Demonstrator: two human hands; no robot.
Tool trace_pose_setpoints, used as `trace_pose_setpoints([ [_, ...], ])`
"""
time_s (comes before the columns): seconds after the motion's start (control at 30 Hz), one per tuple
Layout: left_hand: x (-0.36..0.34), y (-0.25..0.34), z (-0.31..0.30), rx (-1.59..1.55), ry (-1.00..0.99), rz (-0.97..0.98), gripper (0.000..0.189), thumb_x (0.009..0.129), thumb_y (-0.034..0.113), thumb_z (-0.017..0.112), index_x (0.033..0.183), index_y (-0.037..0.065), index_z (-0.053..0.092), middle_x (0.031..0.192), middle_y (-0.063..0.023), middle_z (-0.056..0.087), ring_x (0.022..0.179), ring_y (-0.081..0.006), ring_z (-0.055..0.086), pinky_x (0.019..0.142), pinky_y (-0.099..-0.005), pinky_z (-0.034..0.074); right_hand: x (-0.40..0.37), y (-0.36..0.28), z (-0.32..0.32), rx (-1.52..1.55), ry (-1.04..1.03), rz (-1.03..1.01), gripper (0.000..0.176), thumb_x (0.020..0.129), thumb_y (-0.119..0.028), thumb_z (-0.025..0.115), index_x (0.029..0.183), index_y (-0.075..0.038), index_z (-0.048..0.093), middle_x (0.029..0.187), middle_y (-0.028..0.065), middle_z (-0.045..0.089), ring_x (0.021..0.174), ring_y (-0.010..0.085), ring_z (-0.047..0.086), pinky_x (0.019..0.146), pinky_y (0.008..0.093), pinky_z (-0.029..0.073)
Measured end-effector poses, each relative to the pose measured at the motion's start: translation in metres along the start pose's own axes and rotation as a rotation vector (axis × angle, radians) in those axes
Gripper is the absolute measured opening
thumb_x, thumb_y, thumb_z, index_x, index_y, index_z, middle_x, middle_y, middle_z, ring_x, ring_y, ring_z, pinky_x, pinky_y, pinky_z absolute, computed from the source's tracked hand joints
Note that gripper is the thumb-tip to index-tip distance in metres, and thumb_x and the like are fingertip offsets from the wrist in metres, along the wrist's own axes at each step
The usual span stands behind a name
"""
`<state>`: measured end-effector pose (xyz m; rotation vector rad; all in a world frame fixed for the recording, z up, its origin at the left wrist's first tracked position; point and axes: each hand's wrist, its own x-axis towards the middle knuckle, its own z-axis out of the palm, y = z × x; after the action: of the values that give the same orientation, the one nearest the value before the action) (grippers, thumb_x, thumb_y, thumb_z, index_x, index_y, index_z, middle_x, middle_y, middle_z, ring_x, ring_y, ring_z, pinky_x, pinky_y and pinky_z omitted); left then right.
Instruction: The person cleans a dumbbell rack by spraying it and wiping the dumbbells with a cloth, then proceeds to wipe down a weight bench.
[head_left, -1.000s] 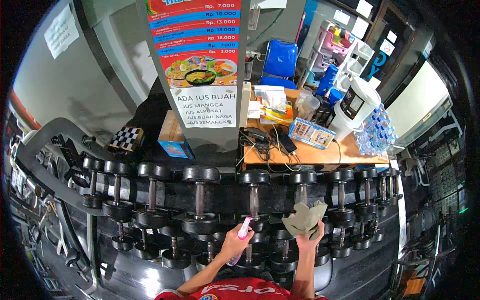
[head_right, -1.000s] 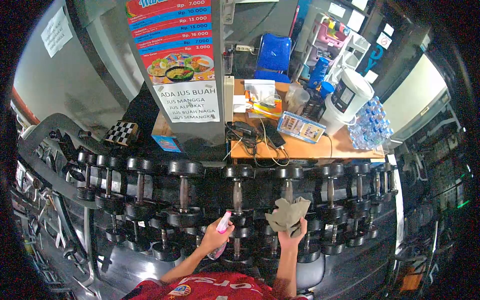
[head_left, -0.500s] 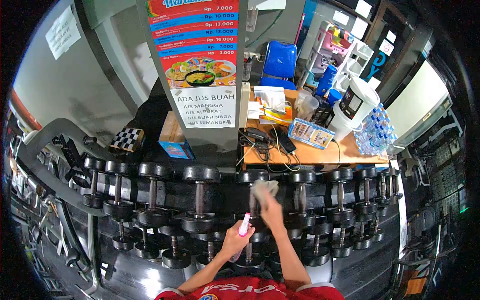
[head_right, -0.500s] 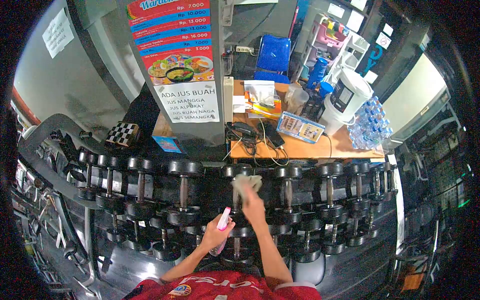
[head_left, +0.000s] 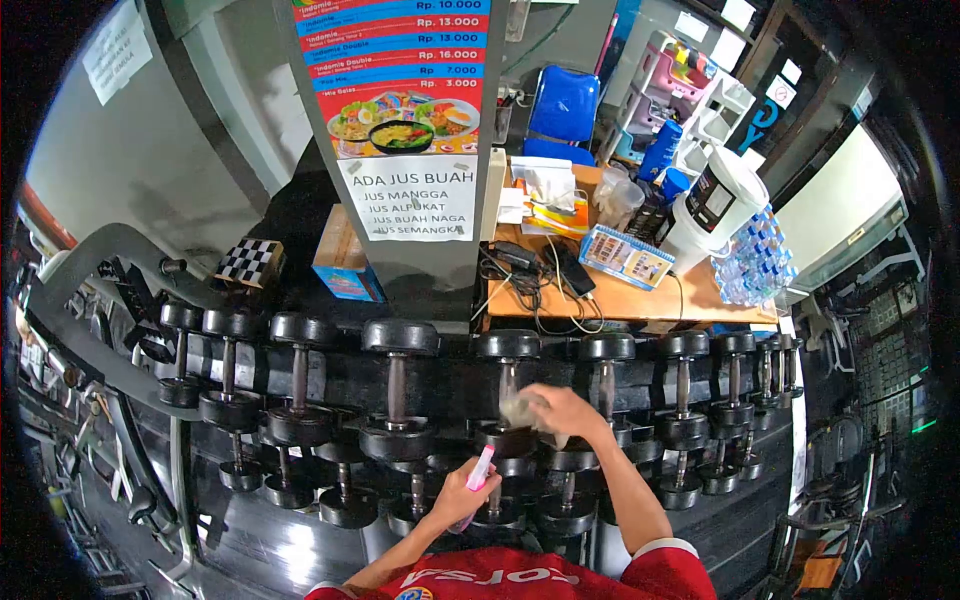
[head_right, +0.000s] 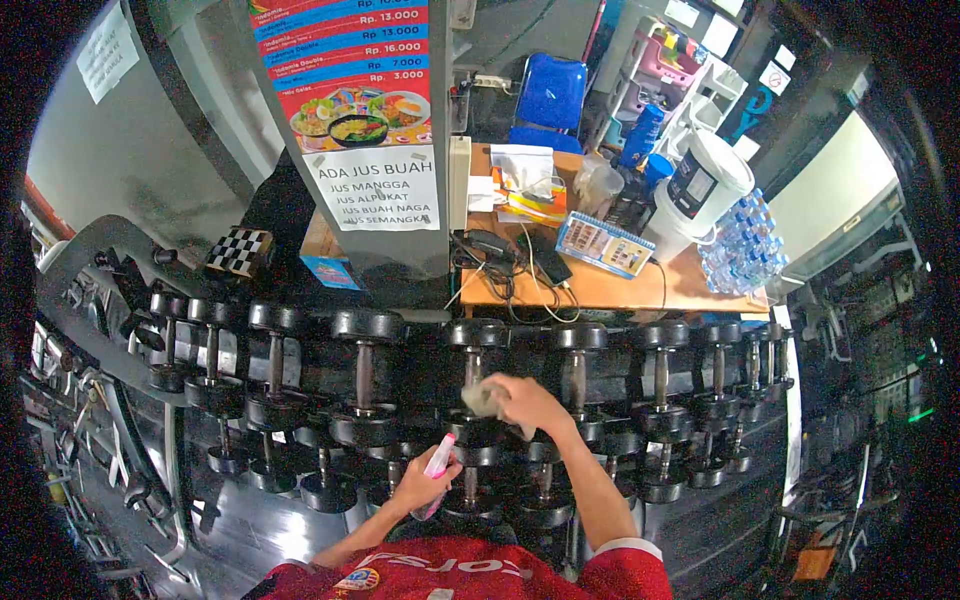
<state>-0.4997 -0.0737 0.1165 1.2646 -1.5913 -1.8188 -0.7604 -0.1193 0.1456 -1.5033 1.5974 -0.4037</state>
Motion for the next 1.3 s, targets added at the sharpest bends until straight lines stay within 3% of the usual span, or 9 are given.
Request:
trace_pose_setpoints([
  [0.07,-0.002,-0.003,0.000,0.105,-0.035,-0.036,0.023,0.083,0.021,0.068,0.096,0.005,0.059,0.070,-0.0076,0.062,0.062,-0.0167,0.062,0.060,-0.0310,0.050,0.008,-0.019,0.004,0.081,0.388,-0.110,0.034,0.089,-0.016,0.055,0.122,-0.012,0.054,0.104,0.0181,0.065,0.093,0.0344,0.065,0.081,0.0373,0.050],
  [0.1,-0.003,-0.005,0.001,0.104,-0.038,-0.043,0.023,0.083,0.021,0.068,0.096,0.005,0.059,0.070,-0.0076,0.062,0.062,-0.0167,0.062,0.060,-0.0310,0.050,0.002,-0.062,-0.007,0.260,0.291,0.132,0.037,0.088,-0.016,0.055,0.124,-0.012,0.051,0.103,0.0190,0.064,0.092,0.0358,0.064,0.078,0.0421,0.050],
  [0.2,-0.002,-0.013,0.006,0.175,-0.043,0.104,0.025,0.081,0.020,0.070,0.097,0.005,0.059,0.076,-0.0100,0.062,0.068,-0.0211,0.062,0.063,-0.0344,0.050,0.025,-0.065,0.033,-0.053,0.292,-0.186,0.042,0.085,-0.015,0.057,0.127,-0.013,0.050,0.096,0.0212,0.064,0.086,0.0386,0.064,0.074,0.0454,0.051],
  [0.37,0.000,-0.012,0.005,0.244,-0.222,0.195,0.041,0.077,0.017,0.073,0.112,0.003,0.057,0.108,-0.0142,0.059,0.094,-0.0256,0.061,0.082,-0.0342,0.048,0.058,-0.059,0.094,-0.497,-0.178,-0.050,0.041,0.079,-0.008,0.052,0.119,-0.016,0.056,0.090,0.0181,0.066,0.087,0.0392,0.064,0.073,0.0485,0.051],
  [0.57,0.003,-0.017,0.004,0.272,-0.195,0.276,0.050,0.078,0.022,0.071,0.120,0.001,0.055,0.117,-0.0210,0.057,0.116,-0.0368,0.051,0.095,-0.0406,0.045,0.052,-0.050,0.104,-0.456,-0.059,-0.070,0.042,0.081,-0.009,0.052,0.122,-0.016,0.054,0.092,0.0208,0.065,0.086,0.0387,0.064,0.072,0.0495,0.051],
  [0.87,0.005,-0.014,-0.005,0.426,-0.222,0.402,0.051,0.080,0.023,0.070,0.122,0.002,0.052,0.116,-0.0217,0.056,0.111,-0.0377,0.053,0.091,-0.0411,0.046,-0.024,-0.034,0.006,-0.056,-0.122,-0.257,0.036,0.088,-0.010,0.049,0.124,-0.015,0.051,0.100,0.0177,0.065,0.095,0.0390,0.060,0.082,0.0437,0.048],
  [0.93,0.005,-0.017,-0.006,0.415,-0.212,0.399,0.051,0.080,0.024,0.070,0.122,0.002,0.052,0.115,-0.0208,0.056,0.110,-0.0376,0.054,0.091,-0.0412,0.046,-0.040,-0.034,-0.008,-0.092,-0.161,0.034,0.032,0.088,-0.013,0.051,0.120,-0.016,0.054,0.092,0.0181,0.066,0.088,0.0405,0.062,0.079,0.0457,0.049],
  [1.13,0.005,-0.010,-0.004,0.416,-0.239,0.341,0.045,0.079,0.024,0.070,0.116,0.002,0.054,0.109,-0.0180,0.058,0.103,-0.0373,0.056,0.086,-0.0404,0.048,-0.035,0.001,0.027,-0.318,0.350,0.170,0.033,0.085,-0.016,0.055,0.118,-0.015,0.055,0.093,0.0223,0.064,0.086,0.0425,0.061,0.078,0.0515,0.048],
  [1.3,0.005,-0.003,-0.004,0.270,-0.145,0.354,0.031,0.079,0.018,0.072,0.098,0.000,0.055,0.086,-0.0128,0.051,0.077,-0.0270,0.054,0.069,-0.0364,0.045,-0.031,-0.007,0.040,-0.219,0.081,0.138,0.031,0.085,-0.016,0.057,0.116,-0.017,0.051,0.096,0.0211,0.064,0.094,0.0425,0.058,0.077,0.0497,0.046],
])
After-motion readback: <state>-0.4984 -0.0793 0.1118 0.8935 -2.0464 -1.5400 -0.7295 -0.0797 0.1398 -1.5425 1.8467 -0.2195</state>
